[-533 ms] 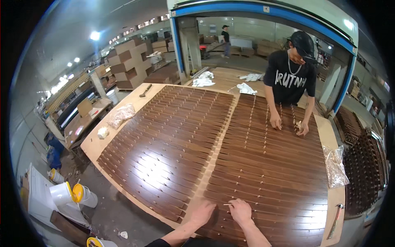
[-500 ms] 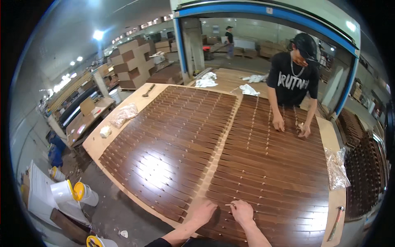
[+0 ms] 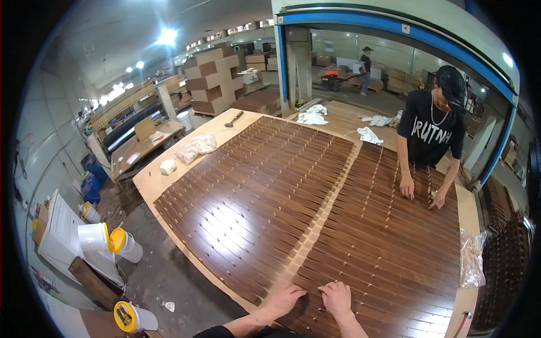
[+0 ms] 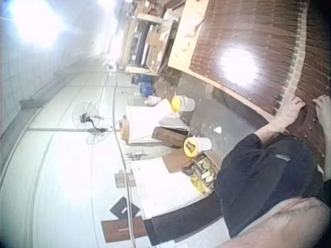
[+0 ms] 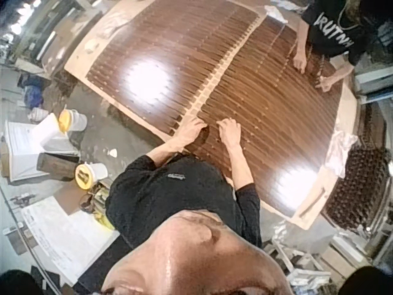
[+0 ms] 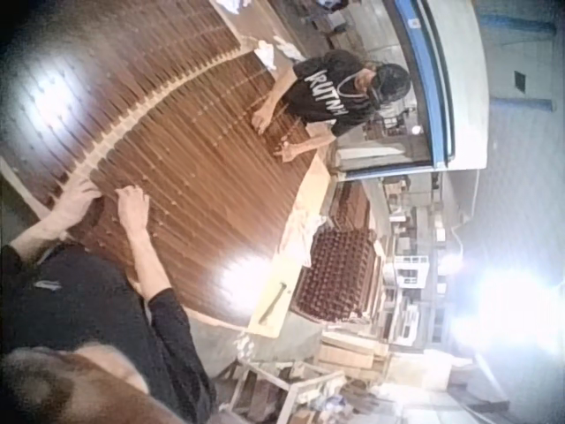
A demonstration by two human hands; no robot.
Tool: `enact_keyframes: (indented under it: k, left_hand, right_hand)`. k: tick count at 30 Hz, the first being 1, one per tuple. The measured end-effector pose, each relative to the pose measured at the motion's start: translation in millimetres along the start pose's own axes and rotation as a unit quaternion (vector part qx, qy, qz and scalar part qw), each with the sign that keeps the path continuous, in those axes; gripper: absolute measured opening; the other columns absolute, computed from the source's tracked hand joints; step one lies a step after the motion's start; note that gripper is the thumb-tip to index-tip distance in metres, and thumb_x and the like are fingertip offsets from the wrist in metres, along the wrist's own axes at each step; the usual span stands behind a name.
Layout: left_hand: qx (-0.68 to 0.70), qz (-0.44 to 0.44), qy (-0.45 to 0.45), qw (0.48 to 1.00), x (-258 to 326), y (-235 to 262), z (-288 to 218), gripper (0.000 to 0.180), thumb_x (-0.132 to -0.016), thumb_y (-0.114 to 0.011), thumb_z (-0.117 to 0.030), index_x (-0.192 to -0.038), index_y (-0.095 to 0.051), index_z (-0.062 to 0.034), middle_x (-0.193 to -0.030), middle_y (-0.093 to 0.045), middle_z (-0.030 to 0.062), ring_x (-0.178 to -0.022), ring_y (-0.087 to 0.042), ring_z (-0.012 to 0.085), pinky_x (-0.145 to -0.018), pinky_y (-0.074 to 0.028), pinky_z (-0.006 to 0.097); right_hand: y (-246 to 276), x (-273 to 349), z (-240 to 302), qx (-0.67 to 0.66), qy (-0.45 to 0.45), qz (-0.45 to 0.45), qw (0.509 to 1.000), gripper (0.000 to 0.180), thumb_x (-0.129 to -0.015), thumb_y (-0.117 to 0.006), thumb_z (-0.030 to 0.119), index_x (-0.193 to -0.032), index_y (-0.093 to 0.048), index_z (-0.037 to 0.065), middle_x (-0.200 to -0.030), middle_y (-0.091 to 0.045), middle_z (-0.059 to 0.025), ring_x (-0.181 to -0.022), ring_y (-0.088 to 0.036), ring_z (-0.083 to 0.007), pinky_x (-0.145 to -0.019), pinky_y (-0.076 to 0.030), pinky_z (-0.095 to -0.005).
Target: Two people pick up wooden pegs from piles on a table and insert them into pre-drilled holes in wooden slats by hand. They work across the rows of slats, periodically gathering more pegs to fill the remaining holes.
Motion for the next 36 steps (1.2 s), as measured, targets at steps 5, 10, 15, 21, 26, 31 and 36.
enact_keyframes:
  k: [5,10,15,21,26,31,36]
  left_hand:
    - [0.001,-0.022,0.008,1.0,-3,2,-10,0.036,-0.087,-0.066,-0.003,-0.122,-0.071,-0.0117,-0.114,-0.068,0.0067,-0.108,-0.063,0.0289,-0.092,-0.054,0.038]
    - [0.03,-0.073,-0.014,0.997,-26,-13,-15,0.037,-0.088,-0.065,-0.001,-0.124,-0.069,-0.0113,-0.109,-0.066,0.0117,-0.099,-0.063,0.0317,-0.087,-0.053,0.039]
    - [0.512,-0.101,0.33,0.787,-52,-59,26,0.017,-0.104,-0.056,-0.015,-0.113,-0.066,-0.006,-0.094,-0.063,0.0027,-0.085,-0.06,0.0146,-0.077,-0.05,0.028]
    - [0.661,0.05,0.359,0.657,-98,-72,-9,0.014,-0.108,-0.057,-0.019,-0.11,-0.064,-0.0061,-0.09,-0.06,-0.0017,-0.081,-0.057,0.0082,-0.075,-0.049,0.027]
    - [0.576,0.099,0.327,0.742,-118,-67,-22,0.014,-0.104,-0.061,-0.008,-0.115,-0.066,-0.0018,-0.104,-0.07,0.0056,-0.092,-0.065,0.0143,-0.082,-0.054,0.029]
    - [0.644,0.093,0.392,0.651,-127,-76,-3,0.009,-0.105,-0.064,-0.015,-0.107,-0.064,-0.0066,-0.093,-0.07,0.005,-0.079,-0.066,0.015,-0.073,-0.056,0.032]
    - [0.625,0.06,0.418,0.657,-158,-60,21,0.007,-0.105,-0.064,-0.017,-0.103,-0.061,-0.0109,-0.094,-0.07,0.0039,-0.077,-0.065,0.0137,-0.07,-0.055,0.029]
  right_hand:
    - [-4,-4,-11,-0.029,-0.011,0.024,0.999,0.014,-0.087,-0.075,0.027,-0.1,-0.08,0.025,-0.094,-0.071,0.0053,-0.098,-0.065,-0.0221,-0.085,-0.048,-0.0437]
    - [6,-17,-12,-0.042,0.008,0.041,0.998,0.015,-0.088,-0.076,0.025,-0.101,-0.081,0.022,-0.093,-0.071,0.0038,-0.093,-0.068,-0.0223,-0.083,-0.052,-0.0415]
    - [48,-28,-9,-0.382,-0.171,-0.075,0.905,0.016,-0.091,-0.076,0.012,-0.106,-0.081,0.008,-0.095,-0.073,-0.0106,-0.081,-0.071,-0.0253,-0.074,-0.058,-0.0329]
    - [64,-25,-24,-0.299,-0.135,-0.173,0.929,0.018,-0.091,-0.074,0.006,-0.108,-0.078,0.006,-0.097,-0.074,-0.0127,-0.089,-0.072,-0.0273,-0.079,-0.058,-0.0354]
    - [63,-18,-43,-0.266,-0.216,-0.116,0.932,0.019,-0.092,-0.073,0.011,-0.11,-0.075,0.008,-0.099,-0.075,-0.0118,-0.091,-0.073,-0.0299,-0.08,-0.059,-0.0386]
    - [64,-15,-78,-0.404,-0.333,-0.105,0.846,0.02,-0.092,-0.08,0.021,-0.105,-0.077,0.006,-0.091,-0.078,-0.0096,-0.079,-0.072,-0.0144,-0.074,-0.057,-0.0294]
    - [89,-12,-152,-0.266,-0.319,-0.195,0.888,0.014,-0.092,-0.076,0.016,-0.103,-0.079,0.007,-0.094,-0.076,-0.0111,-0.083,-0.072,-0.0258,-0.076,-0.056,-0.0354]
Point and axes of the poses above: each hand's wrist, its own x-axis away from the middle knuckle, its own y-axis out of the back of the hand, z = x × y, the point moved 6 cm from there along -x, towards the middle knuckle
